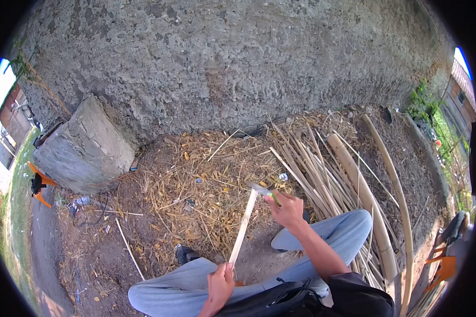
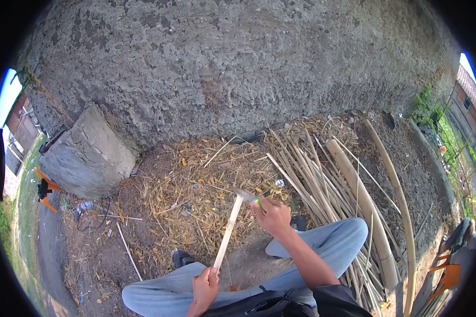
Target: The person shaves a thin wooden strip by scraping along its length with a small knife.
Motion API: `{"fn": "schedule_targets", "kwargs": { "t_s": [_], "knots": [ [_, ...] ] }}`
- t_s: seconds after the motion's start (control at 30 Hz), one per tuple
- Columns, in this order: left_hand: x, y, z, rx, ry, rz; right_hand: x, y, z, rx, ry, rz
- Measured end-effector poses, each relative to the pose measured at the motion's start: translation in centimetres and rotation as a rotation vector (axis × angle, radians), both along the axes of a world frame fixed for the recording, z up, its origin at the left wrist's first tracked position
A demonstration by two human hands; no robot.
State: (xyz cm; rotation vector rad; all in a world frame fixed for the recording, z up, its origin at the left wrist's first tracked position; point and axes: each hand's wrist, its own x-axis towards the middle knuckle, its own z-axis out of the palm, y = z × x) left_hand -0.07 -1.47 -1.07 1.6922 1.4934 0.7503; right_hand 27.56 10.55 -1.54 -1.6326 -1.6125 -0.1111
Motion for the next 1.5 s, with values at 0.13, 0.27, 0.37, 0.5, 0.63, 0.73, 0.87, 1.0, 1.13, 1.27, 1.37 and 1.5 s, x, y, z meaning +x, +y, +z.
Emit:
{"fn": "schedule_targets", "kwargs": {
  "t_s": [0.13,0.27,0.37,0.5,0.63,0.73,0.87,1.0,1.13,1.27,1.37,1.5],
  "knots": [
    [-0.9,-0.3,0.7,-0.018,0.011,0.053,4.6,1.7,-0.6,-0.104,0.029,-0.231],
    [-0.7,0.6,0.2,-0.062,0.045,0.087,3.2,1.2,0.3,0.102,0.134,-0.158],
    [-0.4,0.6,0.2,-0.07,0.063,0.079,0.9,-1.2,1.1,0.05,0.09,-0.011],
    [-0.1,0.6,0.4,-0.031,0.04,0.083,-1.8,-2.9,2.0,0.035,0.044,0.198],
    [0.0,0.5,0.6,-0.03,0.038,0.07,-2.8,-3.1,0.9,0.032,0.035,0.228],
    [-0.1,0.4,0.1,0.002,0.026,0.062,-2.8,-2.7,-0.1,0.054,0.035,0.231],
    [0.0,0.4,-0.1,-0.028,-0.004,0.023,-2.2,-1.9,-0.5,0.098,-0.032,0.138],
    [0.2,0.3,0.4,-0.076,-0.068,0.011,-1.9,-1.2,-0.8,0.108,-0.02,0.073],
    [0.3,0.4,-0.1,-0.089,-0.025,0.035,-1.1,0.5,-1.8,0.111,-0.042,0.089],
    [-1.3,-1.1,-0.6,-0.104,-0.024,0.06,3.6,3.1,-1.8,-0.155,0.134,-0.3],
    [-2.2,-0.5,0.3,-0.137,0.003,0.096,5.2,3.2,-0.8,-0.252,0.102,-0.221],
    [-1.7,0.6,-0.3,-0.142,0.01,0.106,2.3,0.9,0.7,-0.188,0.26,0.06]
  ]
}}
